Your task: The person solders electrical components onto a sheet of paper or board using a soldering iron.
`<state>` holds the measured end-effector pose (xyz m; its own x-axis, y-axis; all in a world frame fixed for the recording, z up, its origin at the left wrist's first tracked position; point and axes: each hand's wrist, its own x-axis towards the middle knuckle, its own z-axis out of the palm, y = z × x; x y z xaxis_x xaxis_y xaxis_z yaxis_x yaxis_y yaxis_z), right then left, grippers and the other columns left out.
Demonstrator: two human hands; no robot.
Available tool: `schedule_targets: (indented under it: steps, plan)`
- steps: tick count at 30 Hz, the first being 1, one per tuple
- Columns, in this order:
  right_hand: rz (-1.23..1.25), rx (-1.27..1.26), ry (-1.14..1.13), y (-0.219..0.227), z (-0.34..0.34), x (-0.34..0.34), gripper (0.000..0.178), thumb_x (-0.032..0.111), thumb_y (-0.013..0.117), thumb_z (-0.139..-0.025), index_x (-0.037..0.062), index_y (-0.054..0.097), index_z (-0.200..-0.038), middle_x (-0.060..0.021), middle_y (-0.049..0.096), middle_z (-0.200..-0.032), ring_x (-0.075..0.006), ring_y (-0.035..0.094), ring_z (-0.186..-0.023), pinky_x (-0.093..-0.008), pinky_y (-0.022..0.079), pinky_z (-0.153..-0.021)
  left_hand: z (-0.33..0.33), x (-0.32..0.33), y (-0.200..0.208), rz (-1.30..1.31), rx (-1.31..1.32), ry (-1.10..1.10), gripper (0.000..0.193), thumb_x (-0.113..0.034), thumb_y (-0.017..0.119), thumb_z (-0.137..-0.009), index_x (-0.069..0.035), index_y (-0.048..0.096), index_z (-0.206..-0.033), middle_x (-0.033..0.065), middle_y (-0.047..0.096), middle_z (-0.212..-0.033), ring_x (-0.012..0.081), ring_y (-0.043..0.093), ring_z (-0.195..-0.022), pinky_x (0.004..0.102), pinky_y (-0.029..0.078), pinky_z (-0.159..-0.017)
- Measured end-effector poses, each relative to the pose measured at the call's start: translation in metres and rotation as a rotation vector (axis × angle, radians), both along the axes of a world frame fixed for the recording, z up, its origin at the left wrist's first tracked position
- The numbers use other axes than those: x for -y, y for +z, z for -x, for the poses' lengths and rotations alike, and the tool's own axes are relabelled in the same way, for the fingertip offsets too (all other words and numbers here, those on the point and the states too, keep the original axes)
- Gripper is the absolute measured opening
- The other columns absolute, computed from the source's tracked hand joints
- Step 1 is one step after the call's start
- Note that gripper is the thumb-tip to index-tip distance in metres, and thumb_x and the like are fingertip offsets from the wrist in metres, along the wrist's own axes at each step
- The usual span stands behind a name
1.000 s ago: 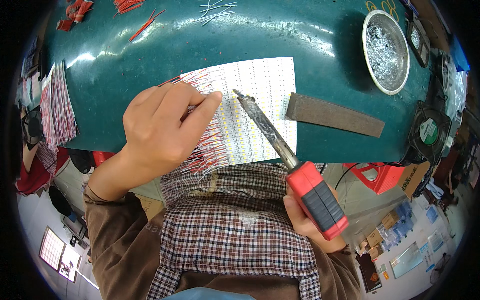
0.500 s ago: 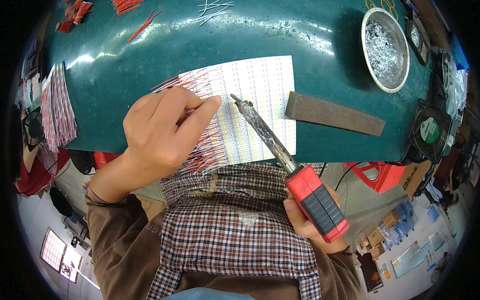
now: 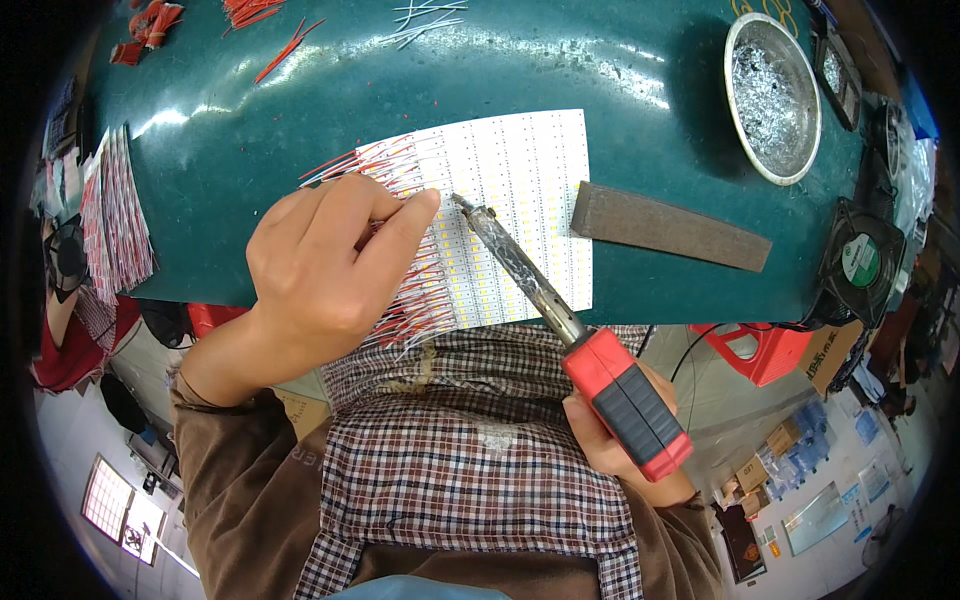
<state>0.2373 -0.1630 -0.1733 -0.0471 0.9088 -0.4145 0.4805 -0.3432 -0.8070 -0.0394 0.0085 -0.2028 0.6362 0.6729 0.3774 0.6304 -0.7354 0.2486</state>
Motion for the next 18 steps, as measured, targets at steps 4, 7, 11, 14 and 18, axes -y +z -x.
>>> schedule_targets:
  steps: [4, 7, 11, 14, 18]
  plan:
    - [0.019, 0.008, -0.003, 0.002, 0.000, -0.002, 0.017, 0.010, 0.077, -0.079, 0.0043, 0.069, -0.093, -0.0082, 0.065, -0.078, -0.0266, 0.064, -0.063, -0.0347, 0.051, -0.059, -0.002, 0.001, 0.001, -0.006, -0.018, 0.014, 0.031, -0.005, 0.075, -0.068, -0.003, 0.078, -0.099, 0.0003, 0.054, -0.074, 0.0132, 0.055, -0.060, 0.0281, 0.040, -0.049]
    - [0.032, 0.017, 0.012, 0.004, -0.002, -0.004, 0.017, 0.011, 0.076, -0.082, 0.0029, 0.070, -0.096, -0.0090, 0.066, -0.080, -0.0265, 0.066, -0.067, -0.0344, 0.052, -0.063, -0.003, 0.001, 0.001, -0.014, -0.030, 0.016, 0.030, -0.005, 0.075, -0.068, -0.003, 0.078, -0.099, 0.0003, 0.054, -0.074, 0.0132, 0.055, -0.060, 0.0282, 0.040, -0.049]
    - [0.083, -0.094, -0.060, 0.007, -0.001, -0.006, 0.016, 0.014, 0.074, -0.087, 0.0017, 0.070, -0.097, -0.0094, 0.067, -0.081, -0.0245, 0.068, -0.071, -0.0332, 0.053, -0.067, -0.003, 0.001, 0.003, -0.004, -0.042, 0.019, 0.030, -0.004, 0.075, -0.068, -0.003, 0.078, -0.098, 0.0002, 0.054, -0.074, 0.0131, 0.056, -0.061, 0.0284, 0.040, -0.049]
    - [0.090, -0.102, -0.086, 0.008, 0.001, -0.006, 0.016, 0.015, 0.073, -0.089, 0.0015, 0.070, -0.096, -0.0093, 0.067, -0.081, -0.0235, 0.067, -0.071, -0.0329, 0.053, -0.067, -0.003, 0.001, 0.004, -0.005, -0.063, 0.024, 0.028, -0.005, 0.075, -0.069, -0.003, 0.077, -0.097, 0.0008, 0.056, -0.076, 0.0151, 0.057, -0.062, 0.0294, 0.042, -0.050]
    - [0.063, -0.126, -0.078, 0.007, -0.002, -0.006, 0.017, 0.016, 0.073, -0.089, 0.0012, 0.068, -0.096, -0.0087, 0.066, -0.081, -0.0227, 0.066, -0.071, -0.0328, 0.052, -0.068, 0.004, -0.002, 0.019, 0.118, -0.078, 0.037, 0.026, -0.004, 0.074, -0.071, -0.004, 0.075, -0.097, 0.0032, 0.058, -0.078, 0.0180, 0.059, -0.064, 0.0312, 0.044, -0.052]
